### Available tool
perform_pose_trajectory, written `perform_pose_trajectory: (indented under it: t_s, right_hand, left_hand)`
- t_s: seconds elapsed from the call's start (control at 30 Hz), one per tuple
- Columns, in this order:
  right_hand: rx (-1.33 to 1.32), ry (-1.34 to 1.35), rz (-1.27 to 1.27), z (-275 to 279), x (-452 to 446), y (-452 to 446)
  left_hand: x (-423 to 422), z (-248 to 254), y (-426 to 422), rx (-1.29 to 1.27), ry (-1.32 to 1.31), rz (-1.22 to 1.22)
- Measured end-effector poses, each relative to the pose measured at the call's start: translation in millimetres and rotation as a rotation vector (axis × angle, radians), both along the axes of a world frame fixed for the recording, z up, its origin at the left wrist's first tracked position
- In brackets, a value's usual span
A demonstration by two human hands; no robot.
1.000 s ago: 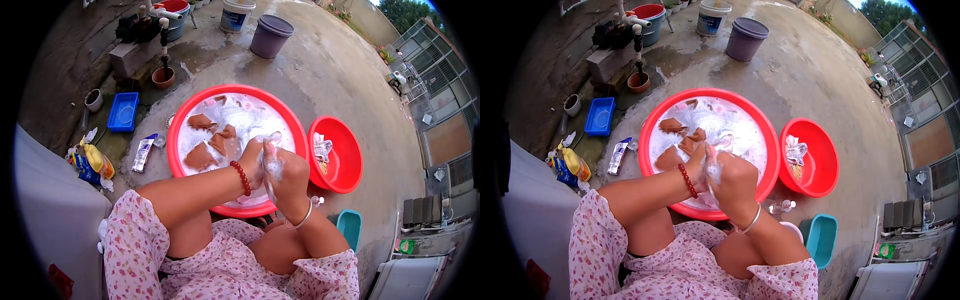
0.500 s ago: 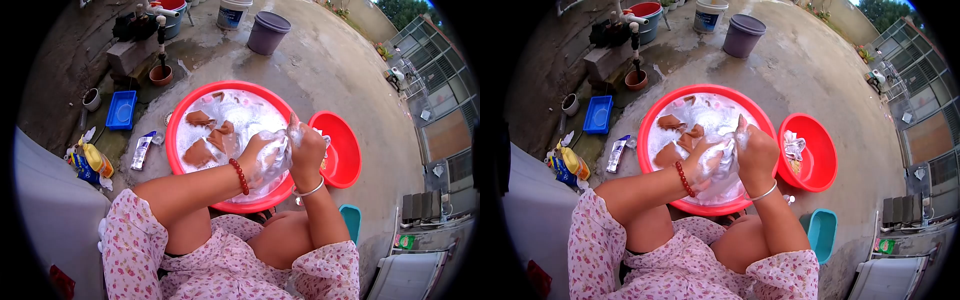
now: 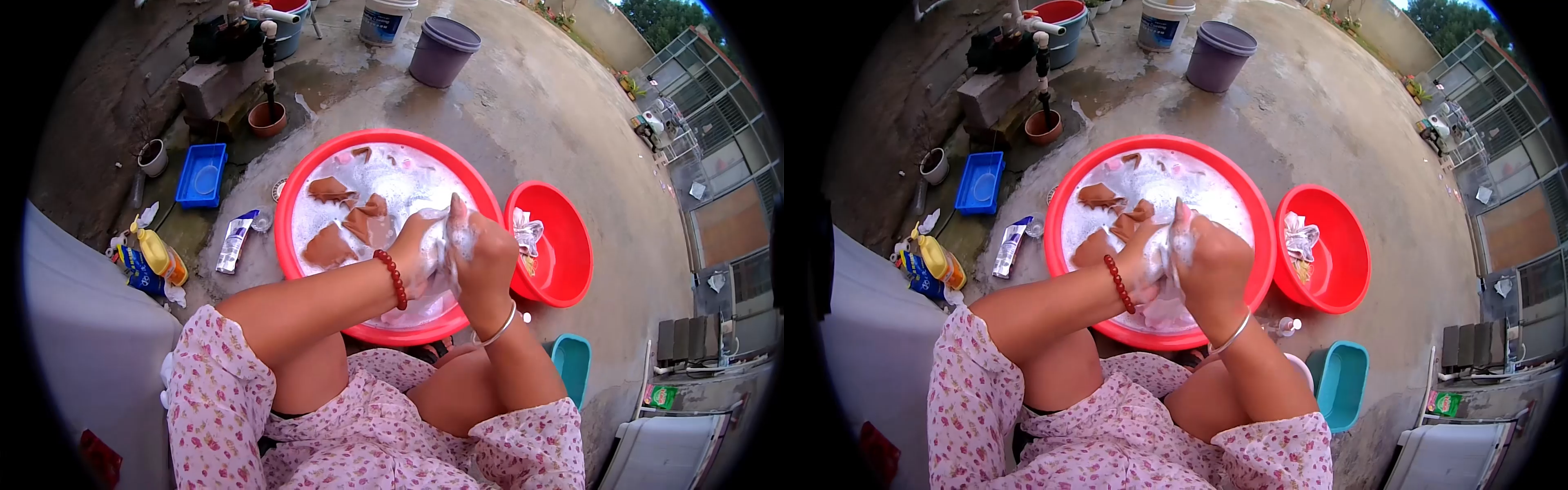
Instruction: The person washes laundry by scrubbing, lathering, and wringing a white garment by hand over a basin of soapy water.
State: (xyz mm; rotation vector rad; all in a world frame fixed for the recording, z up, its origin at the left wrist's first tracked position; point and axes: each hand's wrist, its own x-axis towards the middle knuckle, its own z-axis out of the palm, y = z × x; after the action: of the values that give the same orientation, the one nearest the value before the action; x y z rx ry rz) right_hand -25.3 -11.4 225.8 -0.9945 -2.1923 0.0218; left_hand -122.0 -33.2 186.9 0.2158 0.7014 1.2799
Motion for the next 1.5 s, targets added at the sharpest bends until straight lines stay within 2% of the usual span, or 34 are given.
perform_pose_trajectory:
  t_s: [0.03, 0.07, 0.1, 0.13, 0.2, 0.23, 0.27, 0.33, 0.37, 0.4, 0.43, 0.47, 0.53, 0.6, 0.67, 0.7, 0.73, 0.8, 0.83, 0.9, 0.93, 0.97, 1.0, 1.07, 1.13, 1.17, 1.2, 1.27, 1.3, 1.4, 1.47, 1.5]
  right_hand:
    - [-0.016, -0.02, -0.121, 3, 3, 13]
    - [-0.053, 0.026, -0.121, 3, 10, 26]
    - [-0.038, 0.008, -0.148, 1, 13, 26]
    - [-0.027, -0.007, -0.174, -1, 13, 23]
    - [-0.048, -0.005, -0.052, -3, 1, -1]
    - [-0.062, -0.004, 0.045, -1, -7, -15]
    - [-0.068, -0.002, 0.042, -5, -6, -10]
    - [0.084, -0.031, -0.072, -9, 0, 12]
    - [0.093, -0.079, -0.168, -4, 7, 23]
    - [0.066, -0.062, -0.153, -3, 14, 30]
    - [0.059, -0.06, -0.142, -3, 14, 25]
    - [0.06, -0.054, -0.128, -2, 12, 16]
    - [0.017, -0.071, 0.048, -5, 0, -10]
    - [-0.021, -0.066, 0.102, -7, -4, -13]
    - [0.054, -0.021, -0.066, -10, 5, 18]
    - [0.06, -0.014, -0.149, -7, 9, 30]
    - [0.07, -0.011, -0.153, -7, 11, 28]
    - [0.002, -0.06, -0.121, -7, 3, 8]
    - [0.041, -0.109, -0.015, 0, -6, -12]
    - [0.042, -0.08, 0.027, -1, -12, -21]
    - [0.025, -0.07, -0.005, 0, -10, -12]
    - [0.097, -0.136, -0.1, -2, -4, 7]
    - [0.126, -0.103, -0.143, -4, 2, 20]
    - [0.098, -0.151, -0.184, -4, 8, 22]
    - [0.062, -0.138, -0.1, 2, 1, -2]
    - [0.065, -0.112, -0.017, 1, 0, -11]
    - [0.05, -0.11, -0.017, -1, 1, -9]
    - [0.089, -0.092, -0.067, -4, 10, 11]
    - [0.062, -0.12, -0.167, -5, 15, 25]
    - [0.041, -0.114, -0.17, -2, 19, 23]
    - [0.014, -0.067, 0.022, -1, 7, -3]
    - [-0.046, -0.064, 0.047, -4, -1, -14]
  left_hand:
    - [0, -7, -1, 0.081, 0.001, -0.07]
    - [0, -8, 2, 0.177, 0.005, -0.134]
    - [14, -1, 2, 0.16, 0.135, 0.002]
    - [13, -2, 4, 0.165, 0.141, -0.001]
    - [5, -14, 13, 0.096, -0.111, -0.063]
    - [-7, -31, 18, 0.114, -0.284, -0.193]
    - [-10, -16, 11, 0.025, -0.249, -0.155]
    - [2, -8, 8, 0.092, 0.075, -0.08]
    - [7, -4, 6, 0.044, -0.02, -0.027]
    - [9, -18, 8, 0.363, 0.199, -0.002]
    - [15, -29, 8, 0.248, 0.084, -0.002]
    - [14, -15, 8, 0.141, -0.028, 0.002]
    - [-4, -43, 16, 0.225, -0.269, -0.124]
    - [-13, -29, 10, 0.336, -0.495, -0.3]
    - [5, 0, 4, 0.056, 0.022, -0.105]
    - [10, -8, 5, 0.084, 0.049, -0.062]
    - [14, -12, 1, 0.172, 0.024, -0.062]
    - [15, 9, -3, -0.002, -0.134, -0.036]
    - [9, -29, 4, 0.086, -0.206, -0.087]
    - [1, -33, 10, 0.216, -0.503, -0.22]
    - [-1, -34, 8, 0.047, -0.309, -0.205]
    - [10, -9, 7, -0.03, -0.095, -0.073]
    - [15, 10, 3, -0.007, -0.017, -0.057]
    - [20, -1, 6, 0.019, -0.004, -0.018]
    - [14, -5, 4, 0.002, -0.041, -0.025]
    - [3, -8, 3, 0.031, -0.224, -0.088]
    - [5, -10, 3, 0.016, -0.223, -0.087]
    - [15, -6, 3, -0.021, -0.004, -0.096]
    - [18, -7, 0, 0.113, 0.035, -0.05]
    - [23, -12, 5, 0.109, 0.024, 0.012]
    - [11, -19, 11, 0.108, -0.195, 0.017]
    - [-3, -26, 17, 0.163, -0.545, -0.179]
